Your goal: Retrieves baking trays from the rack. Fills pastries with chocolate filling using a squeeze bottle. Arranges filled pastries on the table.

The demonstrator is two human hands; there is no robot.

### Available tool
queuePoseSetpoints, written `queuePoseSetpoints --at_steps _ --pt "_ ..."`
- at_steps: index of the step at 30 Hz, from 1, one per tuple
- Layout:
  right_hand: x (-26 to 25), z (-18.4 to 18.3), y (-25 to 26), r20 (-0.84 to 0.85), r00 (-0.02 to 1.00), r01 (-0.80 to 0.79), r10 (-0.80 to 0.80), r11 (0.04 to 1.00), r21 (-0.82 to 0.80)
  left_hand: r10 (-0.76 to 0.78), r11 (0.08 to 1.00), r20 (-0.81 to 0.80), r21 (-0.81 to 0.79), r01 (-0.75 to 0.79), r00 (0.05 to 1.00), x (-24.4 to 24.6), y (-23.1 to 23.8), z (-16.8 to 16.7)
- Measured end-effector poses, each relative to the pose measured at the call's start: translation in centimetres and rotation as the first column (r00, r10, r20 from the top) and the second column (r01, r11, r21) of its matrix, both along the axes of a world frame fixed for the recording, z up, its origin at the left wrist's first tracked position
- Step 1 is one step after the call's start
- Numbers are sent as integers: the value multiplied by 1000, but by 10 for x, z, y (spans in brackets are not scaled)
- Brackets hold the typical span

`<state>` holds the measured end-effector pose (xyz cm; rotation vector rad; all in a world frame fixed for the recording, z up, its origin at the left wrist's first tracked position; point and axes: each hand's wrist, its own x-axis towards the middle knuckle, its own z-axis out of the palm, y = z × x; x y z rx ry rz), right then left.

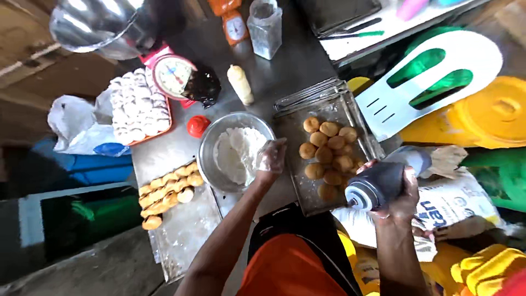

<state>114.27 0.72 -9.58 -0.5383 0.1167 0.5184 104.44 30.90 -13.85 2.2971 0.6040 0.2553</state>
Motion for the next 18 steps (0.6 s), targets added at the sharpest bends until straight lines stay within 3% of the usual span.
queuePoseSetpoints --at_steps 2,5,10,14,18 --pt "13 -6 -18 -11 1000 6 -6 1000 2 -133 982 -145 116 150 980 65 -5 -22" --pt "25 -12 -46 -46 998 41 -41 999 3 -208 963 -362 86 255 908 125 -22 -29" --pt "28 -11 -79 -120 964 226 -236 970 -90 -244 931 -546 98 350 801 175 -32 -44" --pt "21 -11 -104 -180 889 406 -422 906 -119 -417 770 -652 117 627 633 197 -54 -35" --pt "5 -10 -107 -206 868 443 -452 892 -91 -411 699 -658 217 681 632 194 -58 -41"
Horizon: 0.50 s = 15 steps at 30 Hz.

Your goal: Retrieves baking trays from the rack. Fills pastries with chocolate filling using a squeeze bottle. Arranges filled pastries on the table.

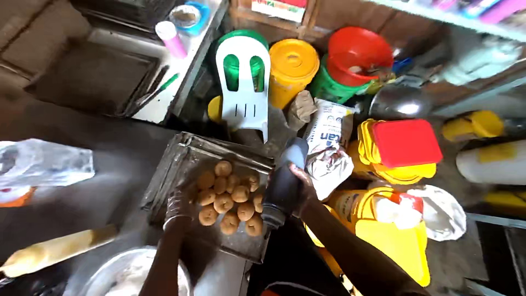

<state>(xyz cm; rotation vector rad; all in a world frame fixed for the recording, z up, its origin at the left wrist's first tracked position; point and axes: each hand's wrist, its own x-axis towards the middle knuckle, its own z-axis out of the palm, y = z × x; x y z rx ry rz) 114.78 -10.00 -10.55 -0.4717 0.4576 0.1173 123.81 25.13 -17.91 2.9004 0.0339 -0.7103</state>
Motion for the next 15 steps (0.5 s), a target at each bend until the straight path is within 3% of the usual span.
queuePoseSetpoints --at_steps 2,4,6,7,8,9,11,12,13,15 --pt "-8 3 8 -12 1000 17 -17 1000 13 11 997 22 81 -13 1000 -8 4 -5" --pt "-16 9 19 14 1000 3 -4 999 53 130 987 56 82 -135 990 -26 16 -6" --pt "-28 12 31 83 995 -68 58 990 122 304 950 127 -118 -290 944 -55 27 8" --pt "-34 16 38 91 993 -94 80 983 157 437 870 161 -324 -371 885 -75 32 16" --pt "-40 21 46 94 991 -112 96 977 183 600 694 133 -576 -431 789 -98 35 22" --pt "-45 25 55 106 988 -128 109 971 200 734 419 0 -788 -452 679 -121 37 30" --pt "-55 35 75 137 980 -175 147 959 222 791 -135 -334 -912 -386 512 -167 41 59" --pt "-60 39 87 147 974 -202 173 956 214 760 -316 -443 -891 -326 475 -189 43 78" --pt "-65 42 99 167 965 -234 201 949 209 739 -430 -505 -863 -266 446 -209 44 97" --pt "-72 46 126 237 930 -329 280 922 203 726 -501 -520 -848 -171 450 -246 48 133"
